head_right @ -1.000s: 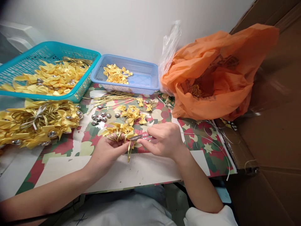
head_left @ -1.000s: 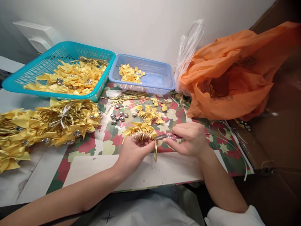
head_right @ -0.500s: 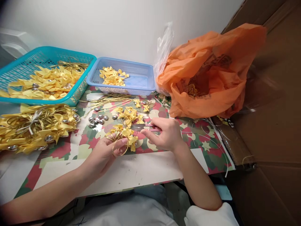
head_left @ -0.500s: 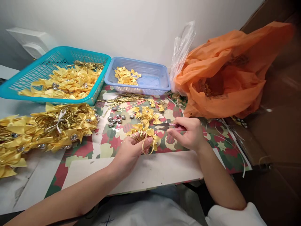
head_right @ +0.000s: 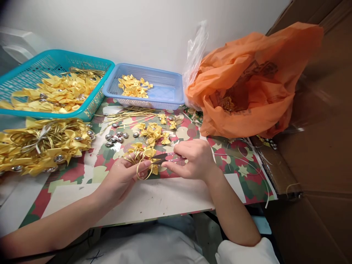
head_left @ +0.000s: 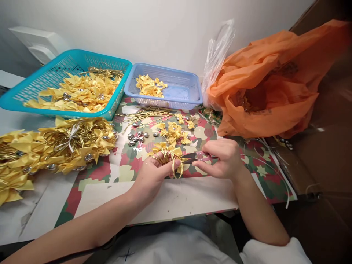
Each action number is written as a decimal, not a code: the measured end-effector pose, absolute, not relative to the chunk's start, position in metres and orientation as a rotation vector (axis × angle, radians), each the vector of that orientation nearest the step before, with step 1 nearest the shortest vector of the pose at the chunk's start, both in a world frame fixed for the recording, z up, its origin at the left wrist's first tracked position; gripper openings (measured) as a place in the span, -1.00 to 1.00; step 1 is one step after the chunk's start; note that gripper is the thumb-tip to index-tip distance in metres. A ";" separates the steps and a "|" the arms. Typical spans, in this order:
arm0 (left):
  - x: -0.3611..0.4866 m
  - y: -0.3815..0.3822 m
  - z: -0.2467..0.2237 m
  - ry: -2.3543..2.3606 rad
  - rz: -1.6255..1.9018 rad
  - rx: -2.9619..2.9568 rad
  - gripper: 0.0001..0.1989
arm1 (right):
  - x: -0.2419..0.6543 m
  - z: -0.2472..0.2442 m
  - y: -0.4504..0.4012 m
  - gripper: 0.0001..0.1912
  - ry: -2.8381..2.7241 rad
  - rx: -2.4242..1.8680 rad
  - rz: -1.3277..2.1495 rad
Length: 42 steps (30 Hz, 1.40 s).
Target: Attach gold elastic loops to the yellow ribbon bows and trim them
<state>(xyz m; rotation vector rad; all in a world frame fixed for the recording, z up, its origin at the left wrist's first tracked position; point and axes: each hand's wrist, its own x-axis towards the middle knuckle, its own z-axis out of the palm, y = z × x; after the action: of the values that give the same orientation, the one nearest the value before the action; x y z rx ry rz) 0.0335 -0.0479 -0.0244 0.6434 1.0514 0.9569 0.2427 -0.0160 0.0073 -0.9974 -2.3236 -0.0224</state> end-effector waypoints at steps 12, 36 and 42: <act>0.033 -0.048 -0.029 1.114 0.967 0.716 -0.77 | 0.246 0.009 -0.018 -0.50 -2.390 -0.966 -0.251; 0.034 -0.049 -0.024 1.088 0.960 0.733 -0.78 | 0.229 0.007 -0.021 -0.44 -1.984 -0.897 0.551; 0.036 -0.053 -0.020 1.058 0.945 0.804 -0.79 | 0.211 -0.003 -0.029 -0.64 -1.856 -0.837 1.011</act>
<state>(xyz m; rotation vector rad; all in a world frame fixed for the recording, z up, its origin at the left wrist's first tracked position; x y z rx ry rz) 0.0359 -0.0527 -0.0198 0.8042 1.0584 0.9446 0.2110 -0.0293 -0.0028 -0.8368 -1.8558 1.0106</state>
